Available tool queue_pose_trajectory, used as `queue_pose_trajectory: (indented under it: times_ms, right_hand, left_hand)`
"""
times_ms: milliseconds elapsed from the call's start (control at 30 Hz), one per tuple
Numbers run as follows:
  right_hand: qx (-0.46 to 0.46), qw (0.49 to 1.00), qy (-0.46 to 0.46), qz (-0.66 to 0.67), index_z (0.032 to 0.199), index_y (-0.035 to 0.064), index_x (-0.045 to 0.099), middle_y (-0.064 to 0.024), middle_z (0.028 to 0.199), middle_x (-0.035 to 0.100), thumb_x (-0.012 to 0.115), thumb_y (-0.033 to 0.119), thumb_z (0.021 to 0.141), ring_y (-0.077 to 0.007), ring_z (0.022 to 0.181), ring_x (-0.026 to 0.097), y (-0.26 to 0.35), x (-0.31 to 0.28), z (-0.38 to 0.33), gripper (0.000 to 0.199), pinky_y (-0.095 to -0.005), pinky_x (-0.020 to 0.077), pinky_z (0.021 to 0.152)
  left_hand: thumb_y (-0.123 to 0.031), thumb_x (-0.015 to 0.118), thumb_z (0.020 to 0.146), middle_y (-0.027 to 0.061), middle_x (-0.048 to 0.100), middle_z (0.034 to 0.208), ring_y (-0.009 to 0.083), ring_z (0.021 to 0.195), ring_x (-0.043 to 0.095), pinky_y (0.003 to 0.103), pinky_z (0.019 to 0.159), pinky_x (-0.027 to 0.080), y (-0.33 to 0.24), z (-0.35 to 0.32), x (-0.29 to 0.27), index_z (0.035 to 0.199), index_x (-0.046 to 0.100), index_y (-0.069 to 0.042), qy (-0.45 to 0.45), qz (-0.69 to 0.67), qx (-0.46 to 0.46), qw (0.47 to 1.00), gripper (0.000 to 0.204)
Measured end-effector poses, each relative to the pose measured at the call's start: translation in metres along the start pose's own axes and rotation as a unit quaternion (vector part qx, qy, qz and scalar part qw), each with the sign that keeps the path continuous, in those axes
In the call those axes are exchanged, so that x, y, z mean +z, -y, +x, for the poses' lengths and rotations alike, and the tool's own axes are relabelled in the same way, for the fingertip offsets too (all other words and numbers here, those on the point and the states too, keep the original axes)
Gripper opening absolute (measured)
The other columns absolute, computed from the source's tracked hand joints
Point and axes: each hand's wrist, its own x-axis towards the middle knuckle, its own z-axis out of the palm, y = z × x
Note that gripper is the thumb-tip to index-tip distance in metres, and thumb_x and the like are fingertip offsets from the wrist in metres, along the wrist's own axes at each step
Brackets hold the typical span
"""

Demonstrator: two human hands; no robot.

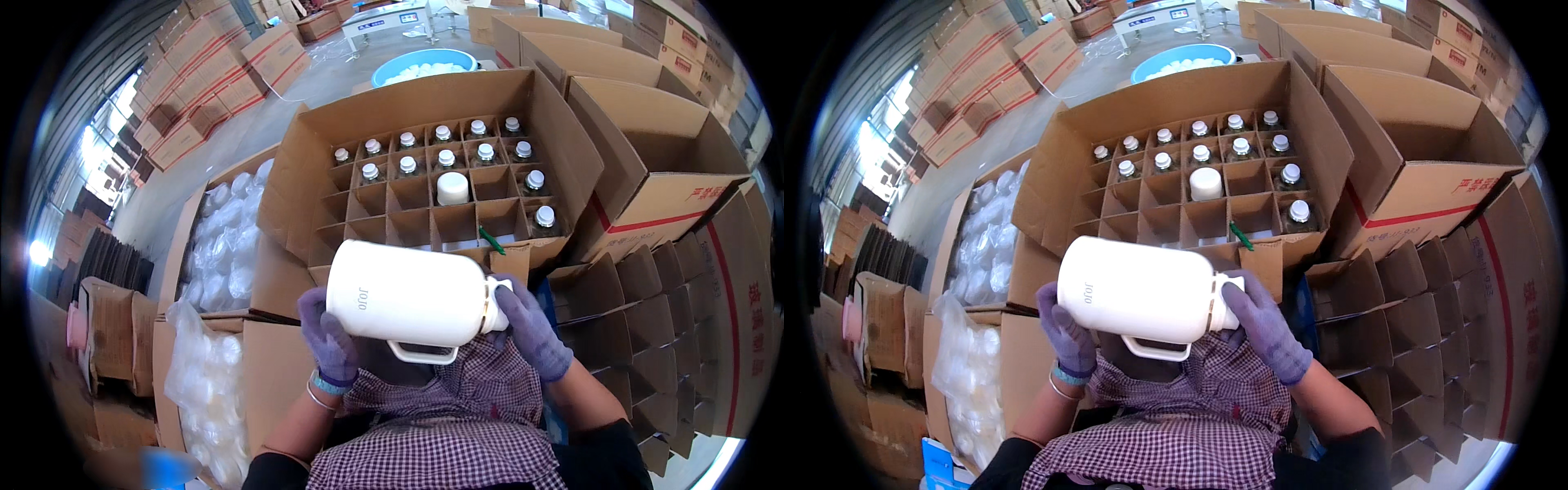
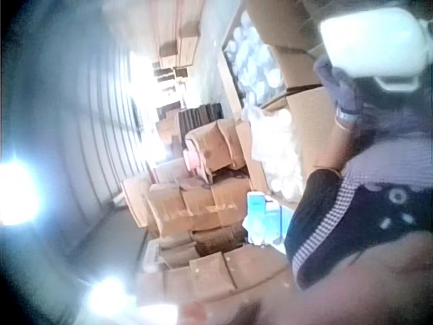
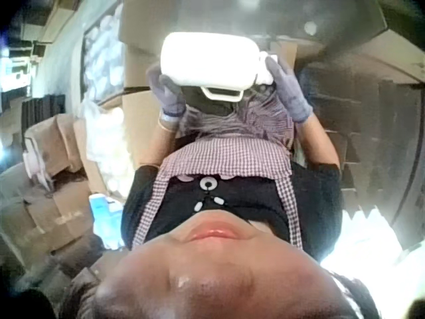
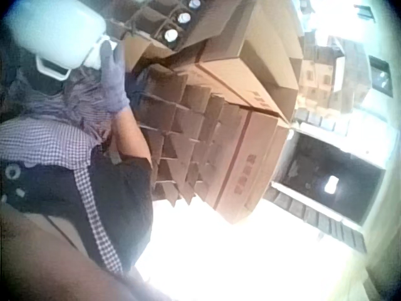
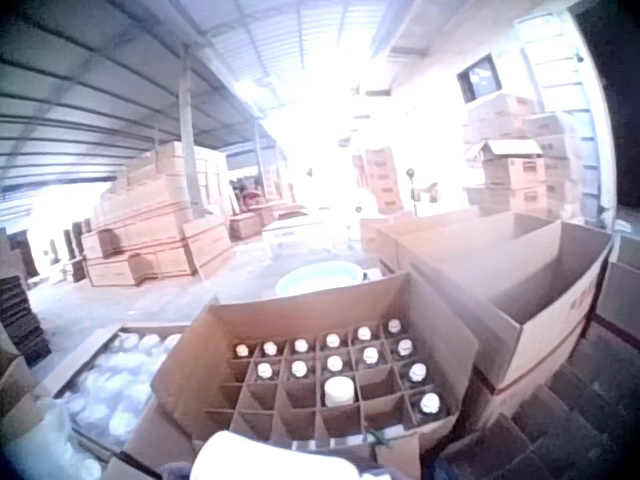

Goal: The person unpacks white thermos flasks from a cardboard box, removes the protective plastic wrapping, and places them into a divided cardboard tray. The person handles each flask individually, unwraps it, and positions it in the tray.

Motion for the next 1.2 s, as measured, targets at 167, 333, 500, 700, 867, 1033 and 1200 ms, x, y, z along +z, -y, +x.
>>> queue_pose_trajectory:
  times_ms: [167,333,500,700,867,1033,1200]
  right_hand:
    - [-0.443,0.742,-0.126,-0.488,0.135,0.0117,0.054,-0.0154,0.128,0.059,0.085,0.022,0.077,-0.0354,0.112,0.06,0.006,-0.041,-0.024,0.066,-0.0433,0.0515,0.096]
    - [-0.322,0.85,-0.303,-0.285,0.128,0.0108,0.055,-0.0201,0.137,0.049,0.086,0.02,0.076,-0.0369,0.126,0.052,-0.018,-0.095,-0.056,0.061,-0.0468,0.0439,0.106]
    - [-0.258,0.818,-0.414,-0.306,0.13,0.0084,0.054,-0.0204,0.14,0.048,0.083,0.027,0.078,-0.0356,0.131,0.049,-0.036,-0.142,-0.116,0.062,-0.0471,0.0404,0.11]
    - [-0.253,0.764,-0.568,-0.175,0.134,-0.0013,0.05,-0.0195,0.136,0.052,0.058,0.034,0.098,-0.0337,0.124,0.053,-0.053,-0.167,-0.152,0.051,-0.0447,0.0432,0.106]
    - [-0.231,0.732,-0.596,-0.237,0.132,-0.0039,0.051,-0.0201,0.137,0.051,0.038,0.014,0.107,-0.0326,0.123,0.054,-0.065,-0.165,-0.144,0.033,-0.0419,0.0443,0.104]
    - [-0.236,0.819,-0.522,-0.012,0.135,0.0026,0.046,-0.0133,0.13,0.054,0.051,0.056,0.095,-0.026,0.121,0.053,-0.049,-0.166,-0.159,0.067,-0.0426,0.0432,0.104]
    - [-0.271,0.729,-0.552,-0.3,0.134,-0.0016,0.047,-0.0166,0.126,0.054,0.055,0.044,0.097,-0.0297,0.118,0.056,-0.033,-0.167,-0.16,0.059,-0.0408,0.0467,0.1]
  left_hand:
    - [-0.042,0.046,0.108,0.0123,0.063,0.098,0.0227,0.091,0.06,0.039,0.085,0.048,0.033,0.084,0.062,0.11,0.058,0.0,0.07,-0.21,-0.187,0.957,0.044]
    - [-0.046,0.072,0.089,0.013,0.067,0.103,0.0317,0.102,0.063,0.045,0.088,0.049,0.161,0.108,0.089,0.109,0.064,-0.011,0.126,0.226,0.001,0.966,0.042]
    - [-0.049,0.079,0.078,0.0146,0.062,0.113,0.0353,0.106,0.059,0.051,0.089,0.046,0.162,0.108,0.129,0.112,0.062,-0.012,0.256,0.4,0.099,0.874,0.053]
    - [-0.029,0.077,0.083,0.0205,0.059,0.119,0.0399,0.112,0.059,0.047,0.095,0.049,0.011,0.104,0.281,0.12,0.06,-0.003,0.333,0.094,0.215,0.913,0.048]
    - [-0.046,0.071,0.083,0.0218,0.066,0.11,0.0377,0.104,0.065,0.049,0.091,0.052,-0.016,0.072,0.416,0.121,0.06,-0.005,0.519,0.254,0.267,0.771,0.057]
    - [-0.046,0.08,0.075,0.0209,0.068,0.105,0.0371,0.101,0.067,0.045,0.087,0.055,-0.013,0.087,0.438,0.118,0.063,-0.003,0.526,0.211,0.252,0.784,0.063]
    - [-0.041,0.087,0.069,0.012,0.063,0.095,0.0333,0.087,0.067,0.044,0.08,0.056,-0.096,0.136,0.266,0.119,0.065,-0.014,0.328,0.102,0.254,0.904,0.061]
